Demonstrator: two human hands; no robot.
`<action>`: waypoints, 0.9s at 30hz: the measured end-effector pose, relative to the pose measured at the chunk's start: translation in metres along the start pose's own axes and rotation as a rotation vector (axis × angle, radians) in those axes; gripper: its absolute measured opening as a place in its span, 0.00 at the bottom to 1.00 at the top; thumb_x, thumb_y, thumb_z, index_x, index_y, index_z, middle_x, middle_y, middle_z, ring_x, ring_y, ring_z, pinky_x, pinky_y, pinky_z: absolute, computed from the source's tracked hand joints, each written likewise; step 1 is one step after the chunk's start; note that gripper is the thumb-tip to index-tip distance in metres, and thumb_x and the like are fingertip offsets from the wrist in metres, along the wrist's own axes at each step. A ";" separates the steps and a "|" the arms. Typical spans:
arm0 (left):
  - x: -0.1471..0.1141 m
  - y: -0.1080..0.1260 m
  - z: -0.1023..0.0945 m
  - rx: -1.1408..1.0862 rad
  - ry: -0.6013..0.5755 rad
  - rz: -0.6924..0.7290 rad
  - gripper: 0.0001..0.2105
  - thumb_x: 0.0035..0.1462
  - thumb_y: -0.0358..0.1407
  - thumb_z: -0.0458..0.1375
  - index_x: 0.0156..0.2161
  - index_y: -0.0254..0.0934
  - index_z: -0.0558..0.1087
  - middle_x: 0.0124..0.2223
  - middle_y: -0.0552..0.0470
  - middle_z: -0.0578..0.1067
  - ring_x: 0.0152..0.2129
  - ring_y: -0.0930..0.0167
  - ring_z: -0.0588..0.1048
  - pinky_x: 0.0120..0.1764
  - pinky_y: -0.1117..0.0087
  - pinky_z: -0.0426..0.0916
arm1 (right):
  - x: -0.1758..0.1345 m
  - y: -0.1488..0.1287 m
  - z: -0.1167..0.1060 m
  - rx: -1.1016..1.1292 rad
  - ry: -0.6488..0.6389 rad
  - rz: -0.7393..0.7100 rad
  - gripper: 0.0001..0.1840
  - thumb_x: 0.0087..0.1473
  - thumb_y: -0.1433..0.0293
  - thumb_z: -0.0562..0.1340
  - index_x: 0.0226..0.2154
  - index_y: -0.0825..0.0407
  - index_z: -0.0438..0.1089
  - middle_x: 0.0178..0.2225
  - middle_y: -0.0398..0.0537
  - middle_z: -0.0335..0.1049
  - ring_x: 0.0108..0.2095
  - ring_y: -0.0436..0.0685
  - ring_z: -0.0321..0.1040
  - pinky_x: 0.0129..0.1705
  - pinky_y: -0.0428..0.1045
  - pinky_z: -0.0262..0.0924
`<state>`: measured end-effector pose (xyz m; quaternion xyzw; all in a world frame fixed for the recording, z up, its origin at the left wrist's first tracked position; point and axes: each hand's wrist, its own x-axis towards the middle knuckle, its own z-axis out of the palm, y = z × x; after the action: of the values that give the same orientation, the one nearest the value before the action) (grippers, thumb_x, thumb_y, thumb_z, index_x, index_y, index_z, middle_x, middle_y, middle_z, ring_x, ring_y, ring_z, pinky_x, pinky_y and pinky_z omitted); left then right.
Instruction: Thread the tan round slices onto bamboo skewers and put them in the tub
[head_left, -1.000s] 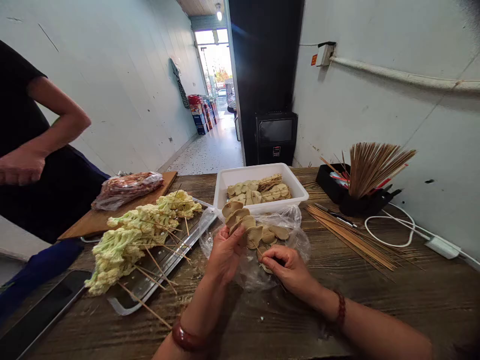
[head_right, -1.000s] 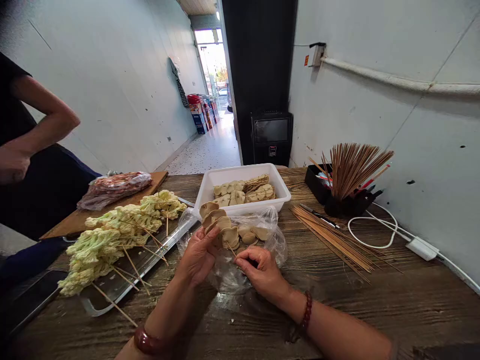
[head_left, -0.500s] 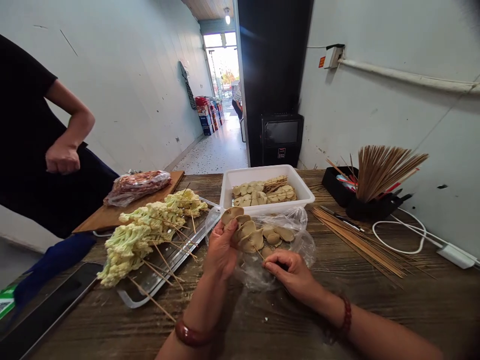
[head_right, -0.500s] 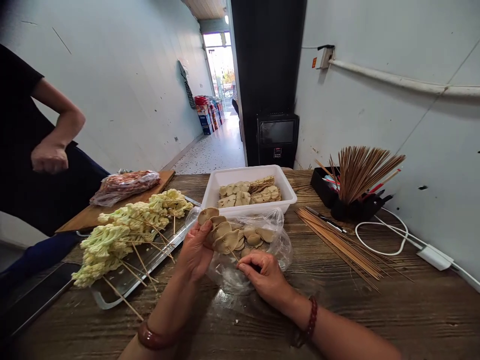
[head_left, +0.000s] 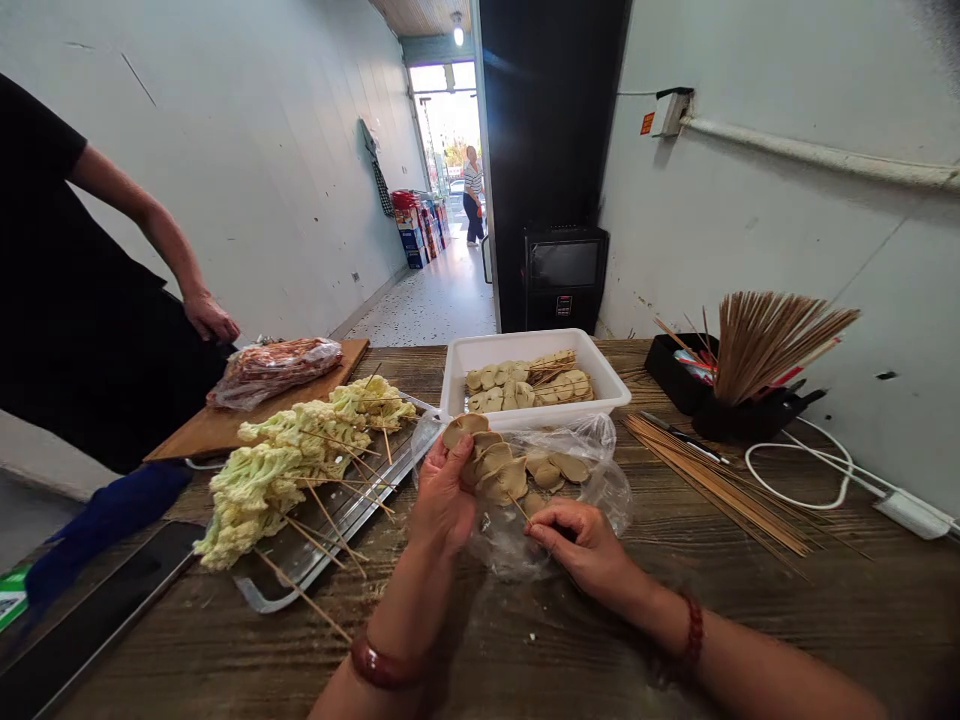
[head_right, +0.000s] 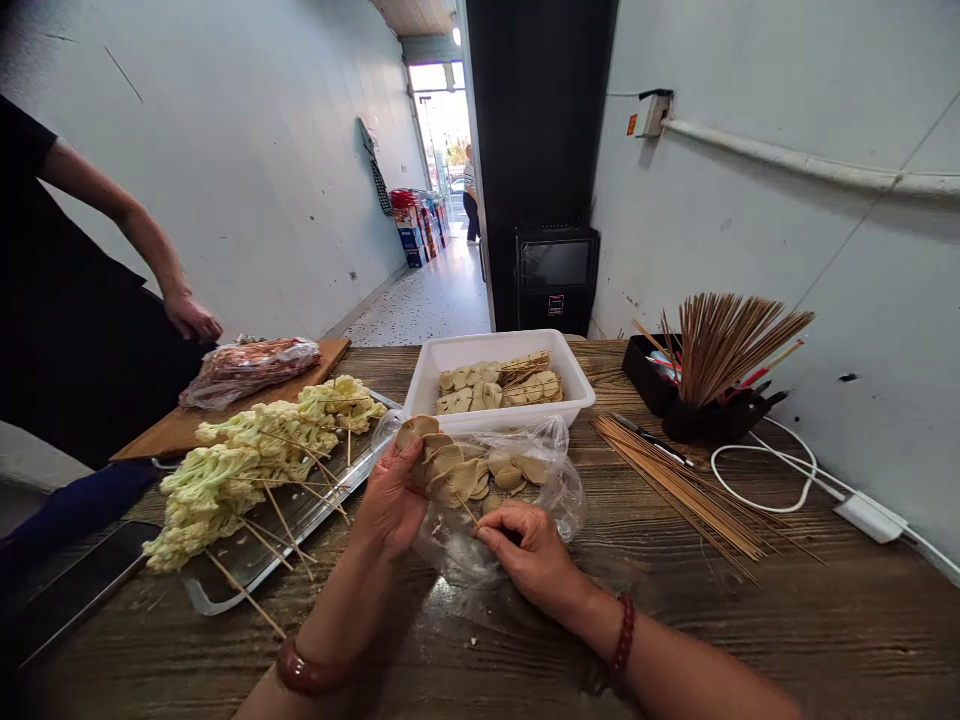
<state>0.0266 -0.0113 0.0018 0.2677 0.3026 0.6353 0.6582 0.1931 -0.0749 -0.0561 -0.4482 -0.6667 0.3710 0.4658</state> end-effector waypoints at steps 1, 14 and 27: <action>0.000 0.000 0.000 -0.004 0.003 -0.002 0.14 0.47 0.31 0.69 0.42 0.37 0.75 0.35 0.52 0.80 0.29 0.73 0.77 0.33 0.74 0.73 | 0.000 0.000 0.000 -0.002 0.000 0.001 0.11 0.57 0.68 0.62 0.26 0.54 0.77 0.24 0.46 0.73 0.27 0.52 0.67 0.31 0.45 0.58; 0.000 0.000 0.000 0.000 -0.008 -0.018 0.16 0.48 0.32 0.68 0.43 0.35 0.74 0.38 0.50 0.80 0.30 0.72 0.78 0.33 0.73 0.73 | 0.000 0.001 0.000 -0.002 0.013 0.000 0.12 0.58 0.67 0.61 0.27 0.55 0.77 0.25 0.47 0.75 0.28 0.52 0.68 0.32 0.46 0.59; 0.011 0.008 -0.012 -0.028 0.119 0.016 0.08 0.46 0.30 0.69 0.32 0.36 0.75 0.28 0.53 0.79 0.22 0.73 0.77 0.26 0.74 0.73 | 0.000 0.000 0.000 -0.009 -0.026 0.003 0.11 0.57 0.69 0.62 0.27 0.54 0.77 0.25 0.46 0.74 0.28 0.52 0.68 0.31 0.46 0.59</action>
<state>0.0121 -0.0003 -0.0013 0.2226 0.3301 0.6596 0.6376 0.1933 -0.0751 -0.0559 -0.4462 -0.6737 0.3746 0.4546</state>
